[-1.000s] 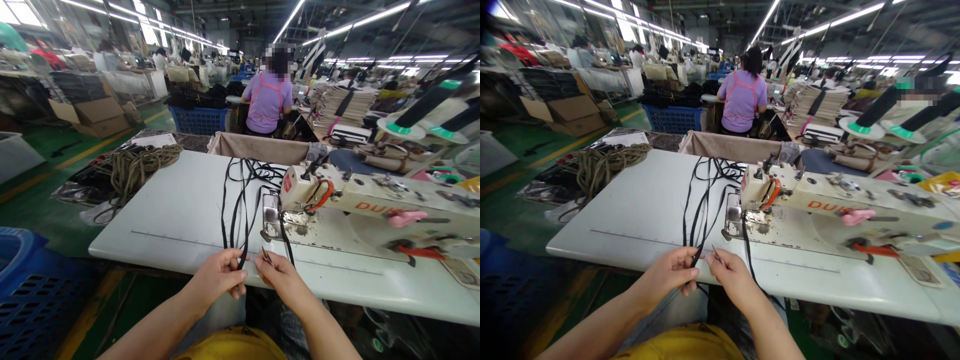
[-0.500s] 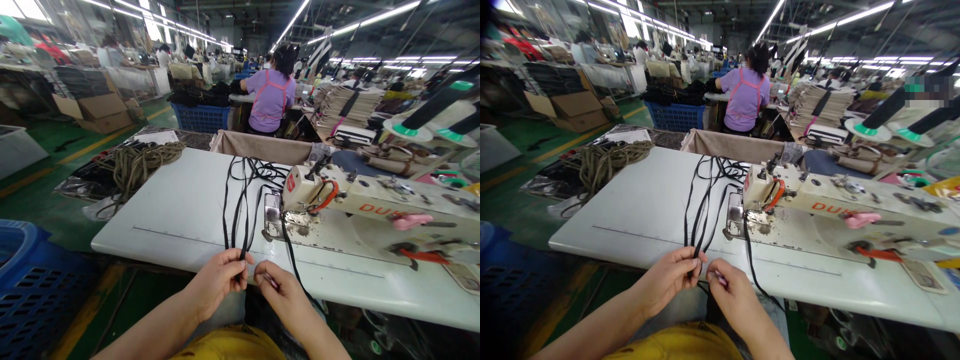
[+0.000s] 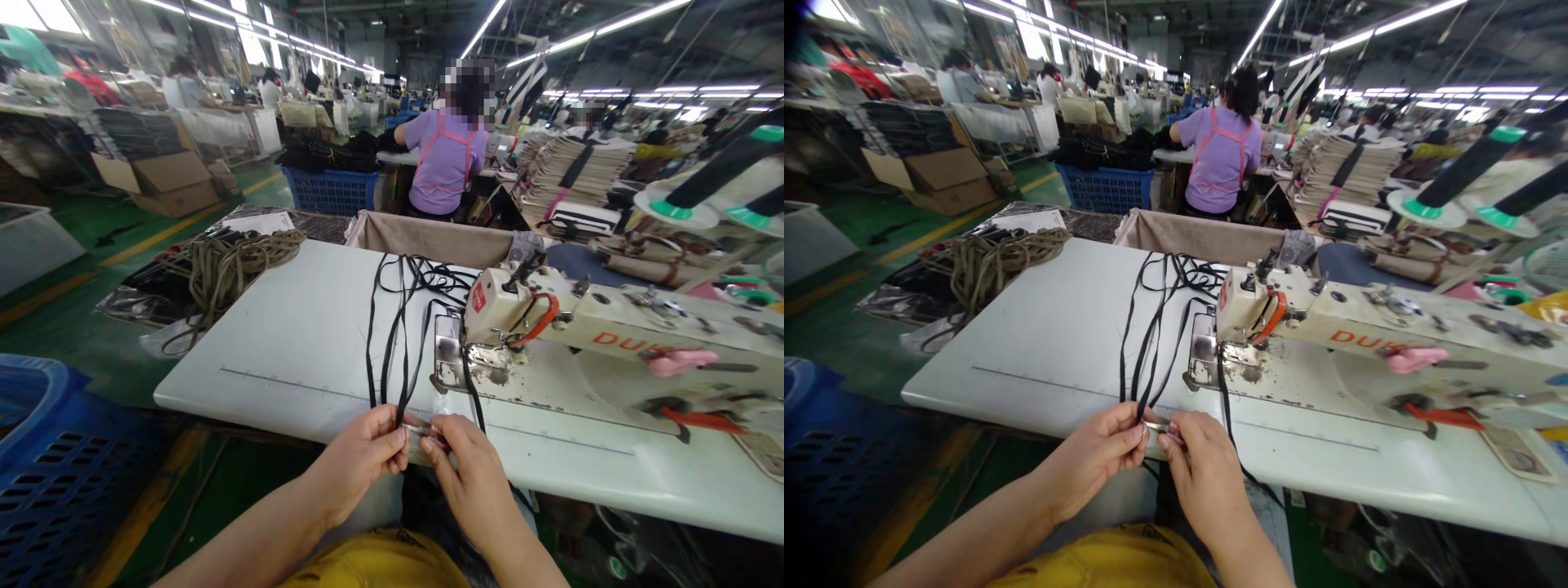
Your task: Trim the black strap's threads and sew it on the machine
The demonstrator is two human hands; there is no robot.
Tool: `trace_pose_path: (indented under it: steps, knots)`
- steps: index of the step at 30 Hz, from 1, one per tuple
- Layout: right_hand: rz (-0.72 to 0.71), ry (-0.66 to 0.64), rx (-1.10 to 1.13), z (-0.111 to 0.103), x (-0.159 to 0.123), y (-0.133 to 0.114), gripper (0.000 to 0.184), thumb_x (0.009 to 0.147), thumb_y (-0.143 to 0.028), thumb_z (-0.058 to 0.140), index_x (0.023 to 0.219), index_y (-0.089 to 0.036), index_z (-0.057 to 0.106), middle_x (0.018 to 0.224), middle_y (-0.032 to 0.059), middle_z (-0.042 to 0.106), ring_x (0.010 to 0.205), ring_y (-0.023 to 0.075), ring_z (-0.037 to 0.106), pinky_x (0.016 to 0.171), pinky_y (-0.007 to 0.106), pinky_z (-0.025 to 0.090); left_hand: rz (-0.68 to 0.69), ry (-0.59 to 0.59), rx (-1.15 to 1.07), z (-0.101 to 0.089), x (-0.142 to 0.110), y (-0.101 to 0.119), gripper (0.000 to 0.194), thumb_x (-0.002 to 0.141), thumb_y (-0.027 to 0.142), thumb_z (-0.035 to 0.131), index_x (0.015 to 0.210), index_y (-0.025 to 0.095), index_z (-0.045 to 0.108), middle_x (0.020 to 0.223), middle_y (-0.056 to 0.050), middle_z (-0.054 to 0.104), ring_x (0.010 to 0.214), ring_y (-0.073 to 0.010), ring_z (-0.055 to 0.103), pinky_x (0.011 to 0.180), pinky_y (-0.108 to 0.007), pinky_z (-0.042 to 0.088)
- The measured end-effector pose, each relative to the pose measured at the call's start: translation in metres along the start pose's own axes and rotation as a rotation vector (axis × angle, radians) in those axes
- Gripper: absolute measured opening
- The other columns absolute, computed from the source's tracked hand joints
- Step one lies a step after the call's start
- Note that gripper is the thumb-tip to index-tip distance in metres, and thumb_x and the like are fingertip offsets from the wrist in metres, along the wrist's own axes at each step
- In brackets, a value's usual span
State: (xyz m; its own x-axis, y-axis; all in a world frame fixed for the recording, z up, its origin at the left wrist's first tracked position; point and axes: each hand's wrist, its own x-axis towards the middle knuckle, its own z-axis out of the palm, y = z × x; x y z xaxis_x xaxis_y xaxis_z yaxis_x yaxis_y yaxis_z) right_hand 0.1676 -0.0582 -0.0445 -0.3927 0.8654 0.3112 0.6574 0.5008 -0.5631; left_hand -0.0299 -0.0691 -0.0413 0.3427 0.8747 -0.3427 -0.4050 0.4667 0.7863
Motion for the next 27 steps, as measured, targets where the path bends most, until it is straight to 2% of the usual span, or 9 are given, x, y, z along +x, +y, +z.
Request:
trace_pose_path:
  steps: [7,12,15,19,22,24,26,27]
  knots:
    - [-0.02,0.007,-0.059,0.004,0.006,0.0,0.016,0.108,-0.033,0.048,0.104,-0.023,0.061,0.088,0.0053,0.07,0.081,0.0229,0.066,0.073,0.033,0.049,-0.013,-0.033,0.016,0.002,0.0,-0.002,0.038,0.086,0.048,0.08,0.096,0.016,0.064,0.076,0.001,0.054,0.069,-0.0106,0.049,0.066,-0.027,0.035]
    - [-0.03,0.008,-0.038,0.005,0.007,-0.001,0.025,0.11,-0.035,0.043,0.103,-0.023,0.063,0.087,0.0047,0.072,0.079,0.0223,0.067,0.072,0.032,0.048,-0.028,-0.022,0.032,0.004,-0.001,0.002,0.045,0.085,0.047,0.08,0.113,0.015,0.063,0.077,0.002,0.055,0.067,-0.0105,0.048,0.066,-0.027,0.037]
    - [0.052,0.044,0.034,0.004,0.005,0.001,0.028,0.11,-0.039,0.043,0.098,-0.024,0.063,0.085,0.0036,0.071,0.078,0.0212,0.067,0.07,0.03,0.049,-0.026,-0.013,0.131,0.001,0.0,0.002,0.05,0.086,0.045,0.077,0.121,0.014,0.062,0.076,0.001,0.057,0.068,-0.0123,0.053,0.068,-0.028,0.041]
    - [0.217,0.082,0.11,-0.001,-0.003,0.013,0.03,0.107,-0.049,0.049,0.097,-0.023,0.063,0.081,0.0022,0.069,0.073,0.0206,0.066,0.068,0.029,0.049,0.013,0.032,0.395,-0.006,0.005,0.0,0.042,0.088,0.04,0.069,0.12,0.016,0.061,0.08,-0.002,0.062,0.072,-0.0169,0.062,0.069,-0.031,0.048]
    - [0.301,0.142,0.122,-0.009,-0.012,0.027,0.035,0.103,-0.056,0.052,0.098,-0.023,0.065,0.082,0.003,0.07,0.074,0.0212,0.066,0.069,0.029,0.051,0.149,0.121,0.698,-0.013,0.008,0.01,0.016,0.09,0.034,0.06,0.093,0.018,0.063,0.098,-0.008,0.065,0.078,-0.0182,0.064,0.069,-0.032,0.052]
    - [0.37,0.183,0.117,-0.017,-0.019,0.037,0.038,0.101,-0.059,0.054,0.098,-0.023,0.066,0.082,0.0028,0.07,0.073,0.0207,0.065,0.068,0.028,0.051,0.301,0.185,0.982,-0.018,0.012,0.028,0.019,0.091,0.031,0.057,0.077,0.019,0.061,0.112,-0.011,0.064,0.09,-0.021,0.064,0.078,-0.035,0.054]
    - [0.434,0.213,0.117,-0.024,-0.025,0.047,0.041,0.099,-0.062,0.055,0.097,-0.023,0.066,0.082,0.0023,0.069,0.072,0.02,0.065,0.067,0.027,0.051,0.394,0.204,1.27,-0.023,0.019,0.057,0.019,0.089,0.029,0.059,0.075,0.019,0.065,0.108,-0.011,0.067,0.101,-0.0258,0.064,0.092,-0.041,0.052]
    - [0.459,0.231,0.119,-0.026,-0.028,0.051,0.043,0.098,-0.065,0.055,0.096,-0.023,0.066,0.081,0.0022,0.069,0.072,0.0199,0.064,0.067,0.026,0.052,0.39,0.175,1.385,-0.025,0.025,0.075,0.018,0.089,0.029,0.061,0.076,0.019,0.069,0.101,-0.01,0.068,0.102,-0.0275,0.064,0.095,-0.043,0.051]
